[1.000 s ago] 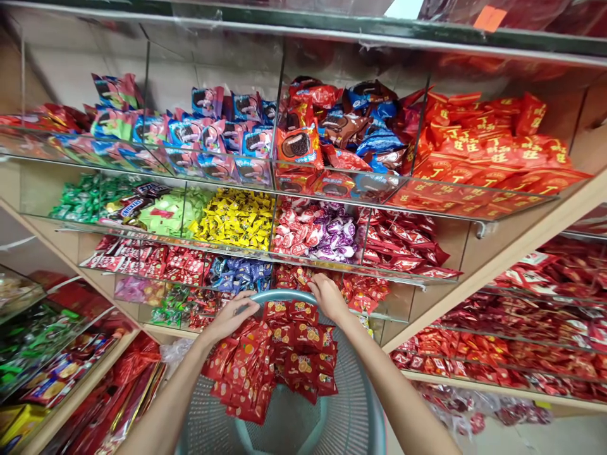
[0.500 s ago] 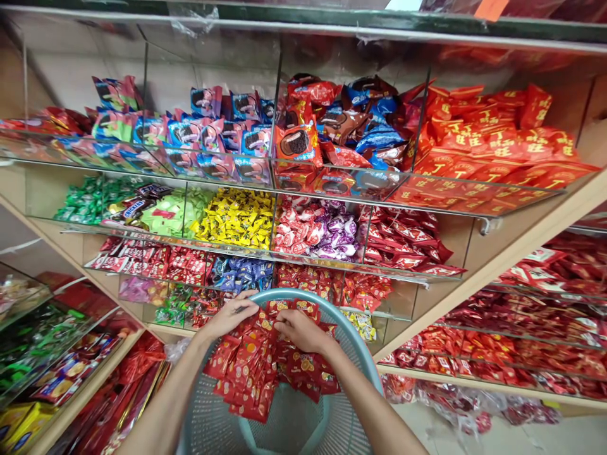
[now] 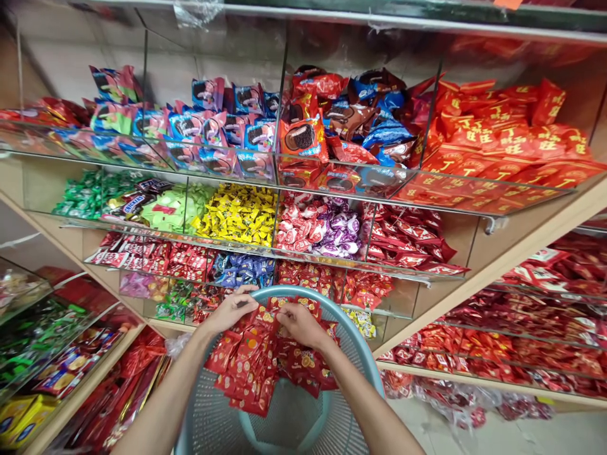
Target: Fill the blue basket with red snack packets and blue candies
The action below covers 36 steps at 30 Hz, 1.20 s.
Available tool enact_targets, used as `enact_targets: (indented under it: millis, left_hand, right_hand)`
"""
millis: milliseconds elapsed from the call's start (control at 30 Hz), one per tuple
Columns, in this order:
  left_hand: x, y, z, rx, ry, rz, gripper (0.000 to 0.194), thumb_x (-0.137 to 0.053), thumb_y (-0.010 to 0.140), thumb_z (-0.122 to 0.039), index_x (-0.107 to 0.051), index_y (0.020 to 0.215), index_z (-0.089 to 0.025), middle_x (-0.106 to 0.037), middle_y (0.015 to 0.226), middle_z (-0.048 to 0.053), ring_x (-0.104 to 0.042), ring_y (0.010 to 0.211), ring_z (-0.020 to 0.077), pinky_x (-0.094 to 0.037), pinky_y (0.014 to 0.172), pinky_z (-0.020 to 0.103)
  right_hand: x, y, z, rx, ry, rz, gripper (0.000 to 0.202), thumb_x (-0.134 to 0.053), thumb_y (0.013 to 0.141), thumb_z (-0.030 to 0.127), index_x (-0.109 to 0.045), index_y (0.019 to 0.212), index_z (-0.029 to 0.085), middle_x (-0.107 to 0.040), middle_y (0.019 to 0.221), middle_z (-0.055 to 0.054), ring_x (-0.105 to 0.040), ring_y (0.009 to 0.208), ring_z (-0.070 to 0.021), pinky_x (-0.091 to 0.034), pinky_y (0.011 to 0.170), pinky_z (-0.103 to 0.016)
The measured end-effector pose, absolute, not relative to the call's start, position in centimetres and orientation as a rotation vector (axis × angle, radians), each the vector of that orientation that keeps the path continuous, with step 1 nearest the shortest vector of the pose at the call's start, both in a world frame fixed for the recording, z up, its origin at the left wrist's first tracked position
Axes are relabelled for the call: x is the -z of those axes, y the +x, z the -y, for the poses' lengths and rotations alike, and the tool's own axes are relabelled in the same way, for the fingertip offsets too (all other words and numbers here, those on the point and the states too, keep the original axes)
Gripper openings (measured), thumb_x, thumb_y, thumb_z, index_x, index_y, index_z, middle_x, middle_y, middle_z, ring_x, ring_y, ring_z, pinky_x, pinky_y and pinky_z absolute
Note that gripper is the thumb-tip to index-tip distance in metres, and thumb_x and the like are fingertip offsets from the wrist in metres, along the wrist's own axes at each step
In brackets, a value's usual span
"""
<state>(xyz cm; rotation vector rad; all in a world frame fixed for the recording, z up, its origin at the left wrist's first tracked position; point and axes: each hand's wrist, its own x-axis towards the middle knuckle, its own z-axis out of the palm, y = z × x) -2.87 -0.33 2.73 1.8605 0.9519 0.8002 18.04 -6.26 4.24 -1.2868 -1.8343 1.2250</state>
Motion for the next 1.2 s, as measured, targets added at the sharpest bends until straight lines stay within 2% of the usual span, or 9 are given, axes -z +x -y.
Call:
enact_targets:
  millis: [167,300,600,733,833,1033,1200]
  left_hand:
    - [-2.9,-2.6,0.3,-0.829,1.824,-0.999,0.028,-0.049,0.076,-0.042,-0.065,0.077,-0.020,-0.049,0.109,0.004,-0.045,0.104,0.0153,-0.027,0.095,0.028]
    - [-2.9,-2.4,0.4,-0.832,1.735,-1.047,0.033,-0.043,0.078,-0.045,-0.065,0.084,-0.021,-0.048,0.111,0.003,-0.043,0.107,0.0148,-0.028,0.095,0.027]
    - [-3.2,-2.1,0.7,-0.822,1.738,-1.074,0.032,-0.045,0.077,-0.046,-0.065,0.084,-0.022,-0.048,0.111,0.003,-0.042,0.108,0.0148,-0.028,0.096,0.027]
    - [-3.2,-2.1,0.7,-0.829,1.752,-1.079,0.032,-0.045,0.076,-0.046,-0.065,0.083,-0.021,-0.048,0.110,0.003,-0.042,0.107,0.0150,-0.027,0.096,0.027]
    - [-3.2,-2.1,0.7,-0.836,1.755,-1.069,0.032,-0.045,0.076,-0.046,-0.065,0.083,-0.021,-0.049,0.110,0.004,-0.043,0.106,0.0149,-0.028,0.095,0.027]
    - [-3.0,-2.1,0.6,-0.823,1.750,-1.067,0.032,-0.045,0.076,-0.046,-0.065,0.082,-0.021,-0.048,0.110,0.004,-0.042,0.107,0.0152,-0.027,0.096,0.027]
    - [-2.5,-2.1,0.4,-0.824,1.762,-1.073,0.031,-0.046,0.076,-0.046,-0.064,0.081,-0.021,-0.048,0.111,0.003,-0.042,0.108,0.0152,-0.026,0.097,0.027]
  right_hand:
    - [-5.7,18.3,6.5,-1.111,-1.280,1.812,0.027,-0.035,0.083,0.041,-0.045,0.073,0.018,-0.056,0.055,0.003,-0.056,0.052,-0.0111,-0.041,0.052,-0.021]
    - [-7.3,19.2,7.4,-0.991,-1.337,1.746,0.027,-0.036,0.082,0.043,-0.046,0.080,0.018,-0.059,0.056,0.002,-0.055,0.051,-0.0112,-0.040,0.049,-0.021]
    - [-7.1,23.3,11.7,-1.049,-1.402,1.571,0.025,-0.040,0.081,0.044,-0.044,0.080,0.019,-0.059,0.057,0.002,-0.057,0.052,-0.0124,-0.043,0.049,-0.023]
    - [-6.6,25.7,13.0,-0.991,-1.466,1.431,0.026,-0.042,0.079,0.045,-0.041,0.083,0.019,-0.055,0.055,0.003,-0.058,0.049,-0.0136,-0.042,0.044,-0.022]
    - [-6.0,26.3,14.1,-1.071,-1.484,1.370,0.028,-0.042,0.078,0.046,-0.038,0.084,0.019,-0.053,0.051,0.005,-0.058,0.046,-0.0137,-0.041,0.042,-0.022]
    - [-4.1,23.6,15.7,-1.511,-1.506,1.352,0.030,-0.042,0.076,0.049,-0.035,0.077,0.020,-0.044,0.049,0.009,-0.059,0.045,-0.0137,-0.034,0.034,-0.017]
    - [-2.8,21.3,15.4,-1.535,-1.571,1.510,0.020,-0.039,0.079,0.040,-0.034,0.075,0.020,-0.045,0.052,0.009,-0.055,0.040,-0.0095,-0.028,0.031,-0.014]
